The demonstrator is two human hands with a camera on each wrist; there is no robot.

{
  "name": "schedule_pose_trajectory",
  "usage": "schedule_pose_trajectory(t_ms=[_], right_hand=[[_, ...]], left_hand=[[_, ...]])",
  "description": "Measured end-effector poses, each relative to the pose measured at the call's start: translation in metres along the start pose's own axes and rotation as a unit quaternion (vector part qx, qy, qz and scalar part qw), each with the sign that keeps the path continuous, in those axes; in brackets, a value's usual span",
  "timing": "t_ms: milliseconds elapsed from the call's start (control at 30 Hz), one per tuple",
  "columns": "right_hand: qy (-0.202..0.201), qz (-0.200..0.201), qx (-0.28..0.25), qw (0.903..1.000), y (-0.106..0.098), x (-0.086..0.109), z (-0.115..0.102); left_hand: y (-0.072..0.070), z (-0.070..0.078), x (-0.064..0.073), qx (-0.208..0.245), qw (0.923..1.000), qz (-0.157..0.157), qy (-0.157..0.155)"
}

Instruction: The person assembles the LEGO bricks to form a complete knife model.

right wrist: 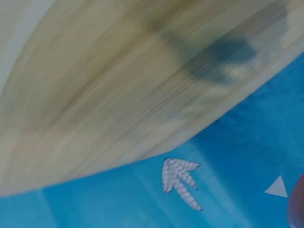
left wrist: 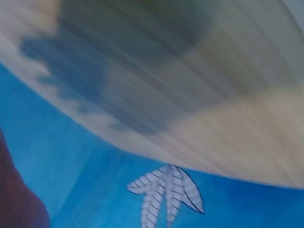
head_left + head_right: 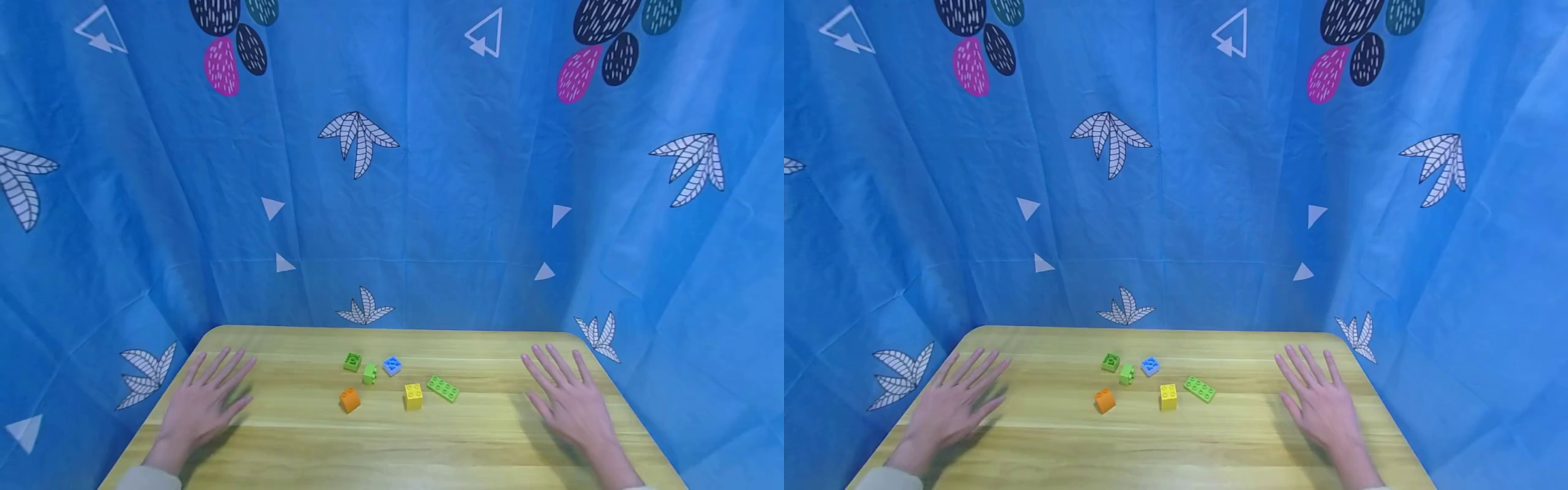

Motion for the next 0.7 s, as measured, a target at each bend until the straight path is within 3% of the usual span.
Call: schedule_pose_trajectory(t_ms=[133,200,233,300,400,600,700], right_hand=[[0.029,0.011,-0.029,0.9991,0.002,-0.011,-0.011],[0.055,0.011,-0.05,0.9972,0.003,-0.018,-0.018],[0.067,0.011,-0.061,0.9958,0.003,-0.022,-0.022],[0.097,0.006,-0.084,0.9917,0.003,-0.03,-0.031],[0.145,0.0,-0.135,0.9801,0.005,-0.04,-0.043],[0.233,-0.033,-0.246,0.9404,0.014,-0.051,-0.069],[0.257,-0.048,-0.282,0.923,0.022,-0.055,-0.081]], left_hand=[[0.0,0.014,-0.007,0.042,0.9944,-0.031,-0.092],[0.003,0.021,-0.01,0.094,0.9828,-0.052,-0.151],[0.003,0.025,-0.012,0.125,0.9734,-0.062,-0.182],[0.006,0.032,-0.015,0.198,0.9477,-0.082,-0.237],[0.01,0.043,-0.017,0.299,0.9029,-0.095,-0.293],[0.017,0.061,-0.019,0.436,0.8163,-0.123,-0.358],[0.021,0.068,-0.018,0.474,0.7801,-0.143,-0.383]])
Point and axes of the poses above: each hand's wrist, its own x-axis away from the middle knuckle, its own y-axis out of the palm, z = x × y, the point moved 5 cm from there along -x, towards the middle knuckle, and after that the axes turned 10 degrees about z, right-handed, at the moved point
